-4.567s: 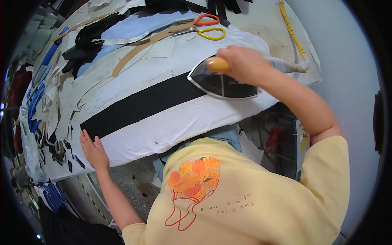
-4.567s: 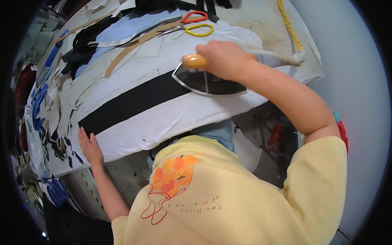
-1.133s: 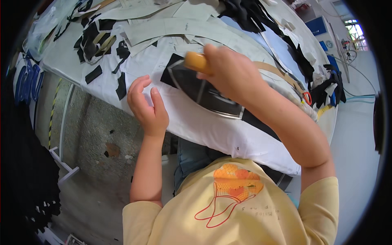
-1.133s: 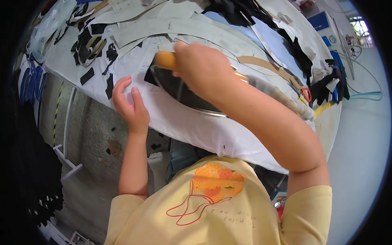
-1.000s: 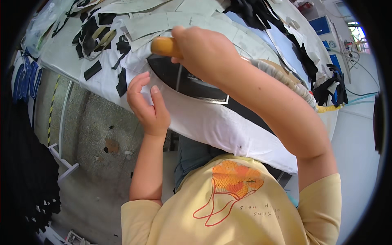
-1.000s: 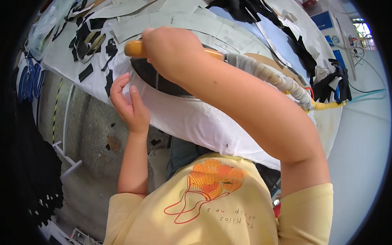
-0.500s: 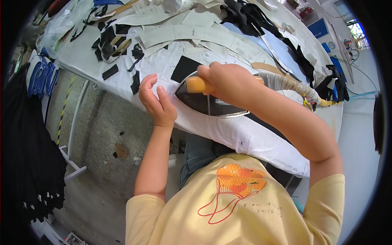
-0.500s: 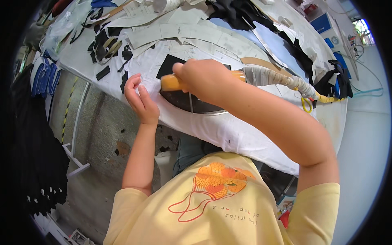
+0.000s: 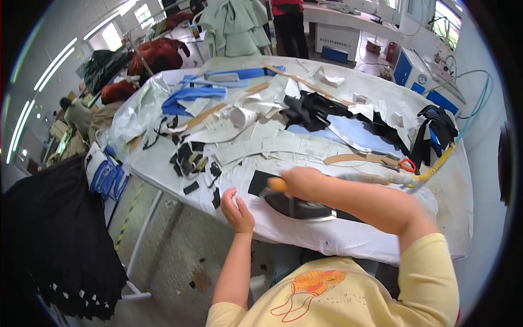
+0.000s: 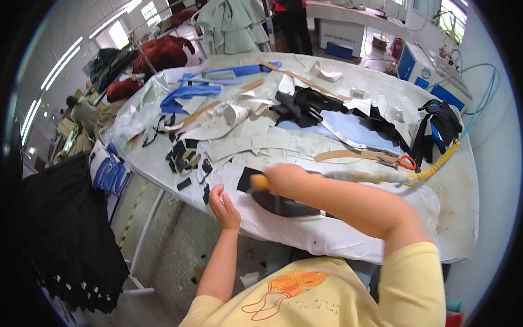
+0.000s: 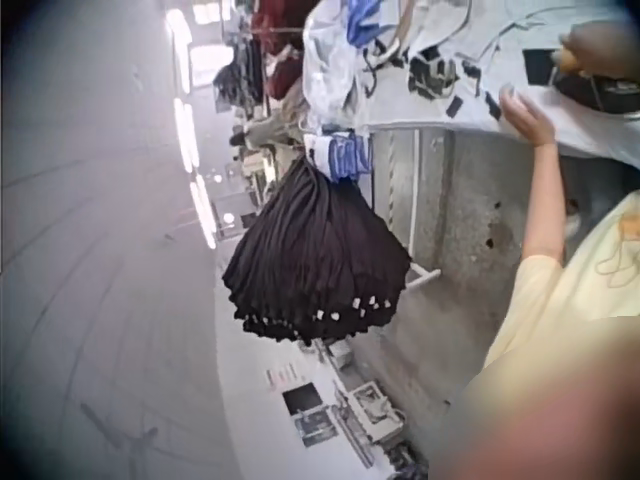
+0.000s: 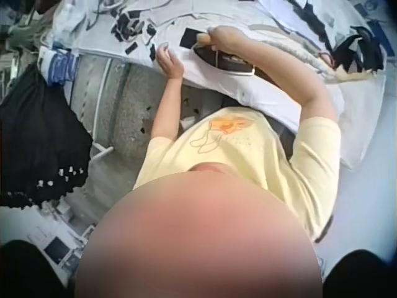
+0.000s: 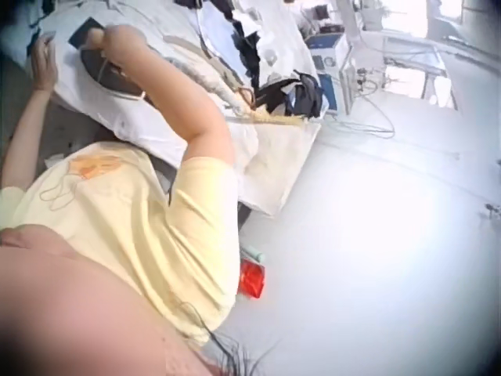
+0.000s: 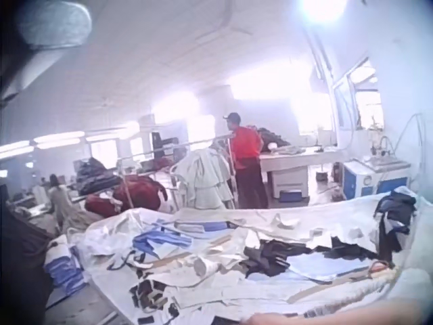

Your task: Smoothing out and shaping black fabric strips using an iron and a ruler on a workbench.

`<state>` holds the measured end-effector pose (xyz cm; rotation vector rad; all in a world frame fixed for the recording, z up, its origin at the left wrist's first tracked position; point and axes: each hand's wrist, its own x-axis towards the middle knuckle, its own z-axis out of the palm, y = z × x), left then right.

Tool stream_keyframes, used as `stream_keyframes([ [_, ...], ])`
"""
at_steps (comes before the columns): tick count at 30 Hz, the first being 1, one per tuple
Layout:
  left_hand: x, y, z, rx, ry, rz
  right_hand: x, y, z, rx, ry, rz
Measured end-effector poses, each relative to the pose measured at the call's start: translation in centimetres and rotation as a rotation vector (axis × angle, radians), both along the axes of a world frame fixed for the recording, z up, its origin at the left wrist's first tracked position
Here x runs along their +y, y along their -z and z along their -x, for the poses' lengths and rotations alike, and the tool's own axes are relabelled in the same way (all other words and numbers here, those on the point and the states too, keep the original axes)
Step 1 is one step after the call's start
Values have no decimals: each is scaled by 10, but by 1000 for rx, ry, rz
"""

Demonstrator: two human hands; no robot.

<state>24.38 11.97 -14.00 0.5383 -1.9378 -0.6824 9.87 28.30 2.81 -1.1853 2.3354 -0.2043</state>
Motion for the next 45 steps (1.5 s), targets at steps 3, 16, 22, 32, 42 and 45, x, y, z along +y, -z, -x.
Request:
stream_keyframes([
  [3, 1, -6, 1, 9, 22, 31, 100, -5, -5, 31, 94, -110],
  [16, -18, -22, 62, -419, 320, 256, 482, 16, 0, 471, 813, -77],
  [22, -69, -11, 114, -717, 486, 440, 553, 42, 20, 721, 942, -8],
  [32, -103, -26, 123, -975, 550, 220, 445, 87, -13, 997, 593, 371],
  [42, 55, -167, 22, -535, 634, 469, 398, 125, -25, 448, 710, 560],
  [45, 100, -214, -9, -375, 854, 560, 402, 129, -24, 411, 702, 578],
])
